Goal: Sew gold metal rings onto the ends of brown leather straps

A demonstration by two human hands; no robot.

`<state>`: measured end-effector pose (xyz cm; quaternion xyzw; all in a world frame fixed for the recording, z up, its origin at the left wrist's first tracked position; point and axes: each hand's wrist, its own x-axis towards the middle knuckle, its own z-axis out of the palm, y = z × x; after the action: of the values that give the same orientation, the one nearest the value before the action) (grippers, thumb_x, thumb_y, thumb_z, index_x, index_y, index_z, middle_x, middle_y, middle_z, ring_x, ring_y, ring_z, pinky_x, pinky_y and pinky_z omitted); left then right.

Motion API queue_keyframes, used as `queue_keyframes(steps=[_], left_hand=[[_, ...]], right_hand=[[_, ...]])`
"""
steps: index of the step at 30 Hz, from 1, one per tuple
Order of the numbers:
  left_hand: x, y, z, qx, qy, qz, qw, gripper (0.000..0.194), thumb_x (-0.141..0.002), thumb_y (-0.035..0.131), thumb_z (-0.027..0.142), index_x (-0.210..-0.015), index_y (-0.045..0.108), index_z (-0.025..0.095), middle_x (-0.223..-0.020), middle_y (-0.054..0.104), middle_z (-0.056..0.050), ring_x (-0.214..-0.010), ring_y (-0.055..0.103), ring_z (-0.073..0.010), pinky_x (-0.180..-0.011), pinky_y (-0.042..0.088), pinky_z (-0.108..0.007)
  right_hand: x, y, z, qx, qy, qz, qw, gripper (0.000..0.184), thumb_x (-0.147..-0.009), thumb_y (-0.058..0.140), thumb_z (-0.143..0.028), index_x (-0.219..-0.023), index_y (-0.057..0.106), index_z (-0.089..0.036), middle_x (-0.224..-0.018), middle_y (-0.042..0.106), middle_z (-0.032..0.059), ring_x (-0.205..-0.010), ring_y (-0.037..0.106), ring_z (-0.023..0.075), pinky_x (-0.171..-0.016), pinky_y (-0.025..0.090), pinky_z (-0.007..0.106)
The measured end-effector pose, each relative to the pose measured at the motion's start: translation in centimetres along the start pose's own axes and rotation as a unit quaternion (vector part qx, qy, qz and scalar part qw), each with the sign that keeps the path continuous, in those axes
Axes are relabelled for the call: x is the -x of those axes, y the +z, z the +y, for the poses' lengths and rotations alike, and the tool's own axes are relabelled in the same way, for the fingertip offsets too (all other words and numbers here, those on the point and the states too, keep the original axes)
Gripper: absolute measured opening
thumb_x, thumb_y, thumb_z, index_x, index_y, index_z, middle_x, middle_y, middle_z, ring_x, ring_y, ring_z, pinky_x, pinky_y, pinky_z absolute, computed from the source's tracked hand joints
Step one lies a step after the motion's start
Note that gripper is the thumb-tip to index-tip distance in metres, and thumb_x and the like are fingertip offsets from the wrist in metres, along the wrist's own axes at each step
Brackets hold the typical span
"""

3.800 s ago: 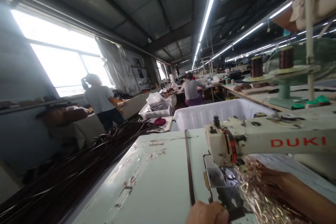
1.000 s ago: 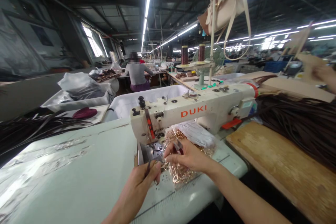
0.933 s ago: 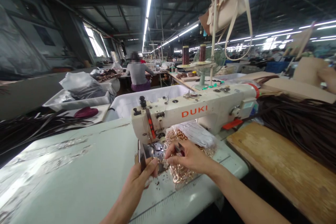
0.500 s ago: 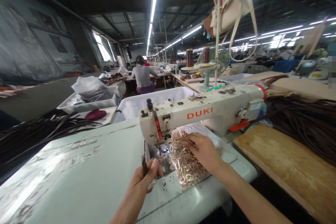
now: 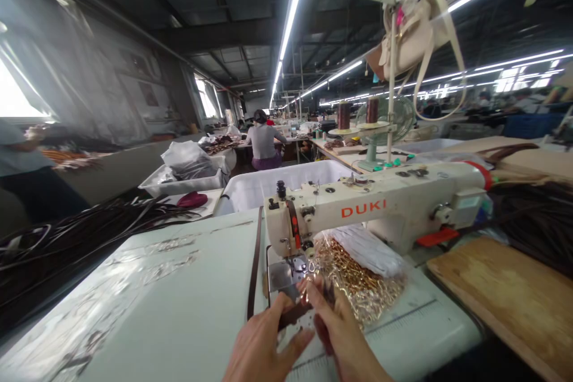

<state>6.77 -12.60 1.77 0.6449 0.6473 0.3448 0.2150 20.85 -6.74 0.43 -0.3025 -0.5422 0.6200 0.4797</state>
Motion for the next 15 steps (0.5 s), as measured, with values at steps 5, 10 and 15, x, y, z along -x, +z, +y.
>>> queue_keyframes(steps=[5,10,15], left_hand=[[1.5,-0.8,0.3,0.036,0.001,0.031,0.999,0.03,-0.092,0.037,0.046,-0.101,0.058,0.026,-0.085,0.067,-0.002,-0.072,0.059,-0.0199,-0.067,0.039,-0.025],[1.8,-0.1,-0.6,-0.048,-0.019,0.009,0.999,0.025,-0.097,0.028,0.039,-0.087,0.046,0.026,-0.055,0.046,0.004,-0.049,0.048,-0.0171,-0.053,0.025,-0.027],[2.0,0.2,-1.6,-0.162,0.026,-0.004,0.986,0.017,-0.097,0.033,0.029,-0.102,0.049,0.027,-0.061,0.06,0.001,-0.053,0.061,-0.0204,-0.053,0.023,-0.028]], right_hand=[[0.1,-2.3,-1.4,0.175,-0.057,-0.084,0.979,0.034,-0.096,0.044,-0.048,-0.081,0.053,-0.018,-0.065,0.057,-0.0007,-0.062,0.052,0.0125,-0.063,0.04,0.024],[1.2,-2.7,-1.1,0.227,-0.02,-0.108,0.968,0.033,-0.097,0.042,-0.046,-0.088,0.054,-0.017,-0.058,0.052,-0.0039,-0.055,0.045,0.0108,-0.058,0.035,0.024],[1.7,-1.9,-1.4,0.217,-0.015,-0.108,0.97,0.031,-0.097,0.042,-0.043,-0.087,0.053,-0.017,-0.058,0.051,-0.0038,-0.056,0.048,0.0107,-0.058,0.036,0.023]])
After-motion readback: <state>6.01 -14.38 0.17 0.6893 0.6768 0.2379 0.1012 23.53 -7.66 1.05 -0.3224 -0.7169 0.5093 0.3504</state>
